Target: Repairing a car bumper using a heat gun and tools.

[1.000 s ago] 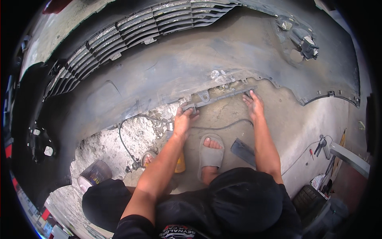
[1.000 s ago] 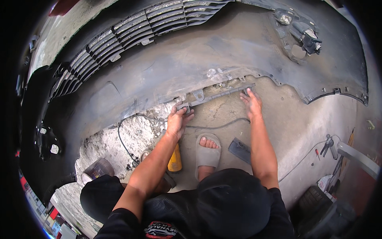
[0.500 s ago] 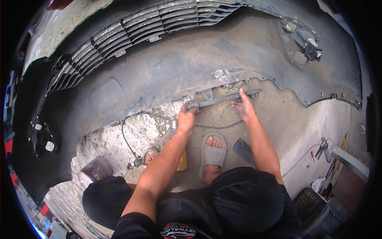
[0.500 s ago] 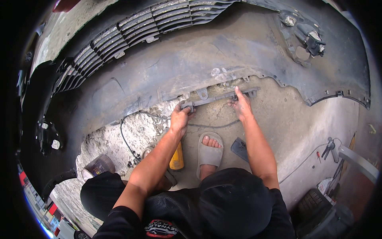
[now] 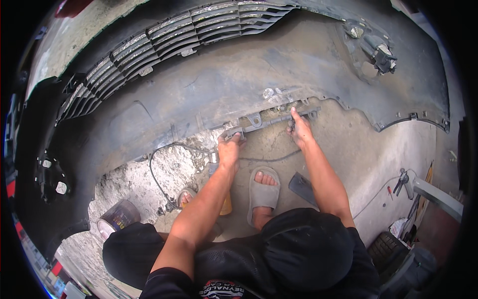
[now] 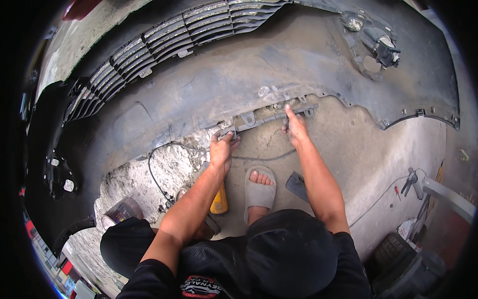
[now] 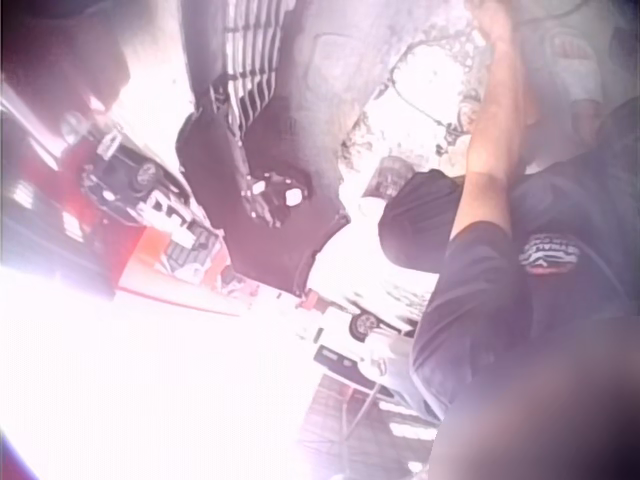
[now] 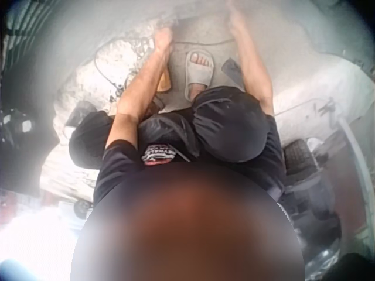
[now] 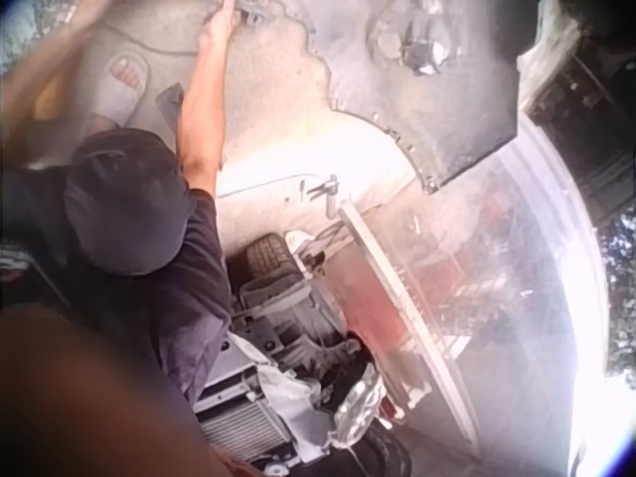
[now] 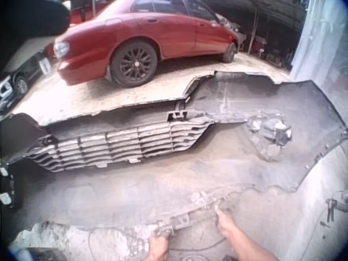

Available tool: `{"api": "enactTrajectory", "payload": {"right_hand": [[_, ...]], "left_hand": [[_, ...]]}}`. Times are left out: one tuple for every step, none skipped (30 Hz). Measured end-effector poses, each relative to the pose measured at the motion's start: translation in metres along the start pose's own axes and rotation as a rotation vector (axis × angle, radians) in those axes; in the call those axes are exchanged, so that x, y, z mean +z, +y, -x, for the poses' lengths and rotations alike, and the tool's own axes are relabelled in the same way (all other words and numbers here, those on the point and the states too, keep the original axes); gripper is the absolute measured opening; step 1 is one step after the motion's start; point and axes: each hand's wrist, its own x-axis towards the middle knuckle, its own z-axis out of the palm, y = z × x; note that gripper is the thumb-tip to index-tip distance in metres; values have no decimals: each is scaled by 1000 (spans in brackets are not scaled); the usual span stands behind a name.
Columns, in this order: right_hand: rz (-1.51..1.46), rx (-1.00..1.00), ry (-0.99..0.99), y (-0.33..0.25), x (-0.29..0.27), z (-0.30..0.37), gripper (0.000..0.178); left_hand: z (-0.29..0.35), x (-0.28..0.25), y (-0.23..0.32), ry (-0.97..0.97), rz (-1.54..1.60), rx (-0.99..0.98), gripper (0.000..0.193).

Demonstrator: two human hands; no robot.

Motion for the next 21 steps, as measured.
{"api": "enactTrajectory", "payload": {"right_hand": [[2, -2, -2, 1, 0, -1, 42], [-2, -11, -3, 2, 0, -2, 42], [-5, -21, -5, 2, -1, -2, 41], [-4, -22, -8, 1, 0, -1, 41], [2, -16, 2, 0, 1, 0, 42], [7, -9, 12, 0, 2, 1, 42], [7, -12, 9, 0, 2, 2, 42], [8, -10, 13, 0, 1, 1, 42], [9, -9, 16, 0, 0, 1, 42], [7, -13, 12, 0, 1, 1, 42], [29, -23, -4, 1, 1, 0, 43], [51, -34, -20, 1, 2, 0, 43], [50, -37, -19, 2, 0, -1, 43], [54, -44, -15, 3, -2, -1, 44], [59, -51, -11, 3, -5, -1, 44], [56, -58, -8, 1, -5, 0, 44], [71, -55, 8, 0, -5, 2, 44], [86, -53, 26, -1, -5, 5, 45], [98, -50, 18, 0, -6, 4, 45], [110, -42, 9, 2, -2, 6, 45], [120, -59, -2, 3, 2, 7, 46]], "left_hand": [[-1, -1, -1, 1, 2, 2, 62], [-1, -2, -2, 0, 15, 11, 60], [-2, -2, -3, -1, 28, 21, 58], [-1, -2, -2, 1, 30, 24, 58], [0, 0, -1, 28, 21, 19, 57], [2, 1, -1, 55, 11, 15, 55], [5, 3, 0, 54, 12, 18, 55], [8, 6, 1, 75, 21, 2, 52], [11, 7, 2, 95, 29, -15, 48], [8, 2, 1, 94, 30, -8, 48], [3, -4, 0, 51, 47, -25, 42], [-2, -10, -2, 8, 63, -42, 37], [0, -7, -1, 4, 63, -41, 37], [3, -4, 0, 4, 58, -68, 32], [5, -1, 1, 2, 53, -95, 27], [7, 3, 1, -6, 53, -93, 27], [9, 7, 1, 28, 77, -104, 24], [11, 11, 0, 60, 101, -117, 22], [8, 12, 0, 34, 100, -119, 22], [5, 4, 0, 27, 116, -126, 20], [2, -1, -1, 20, 131, -134, 17]]}}
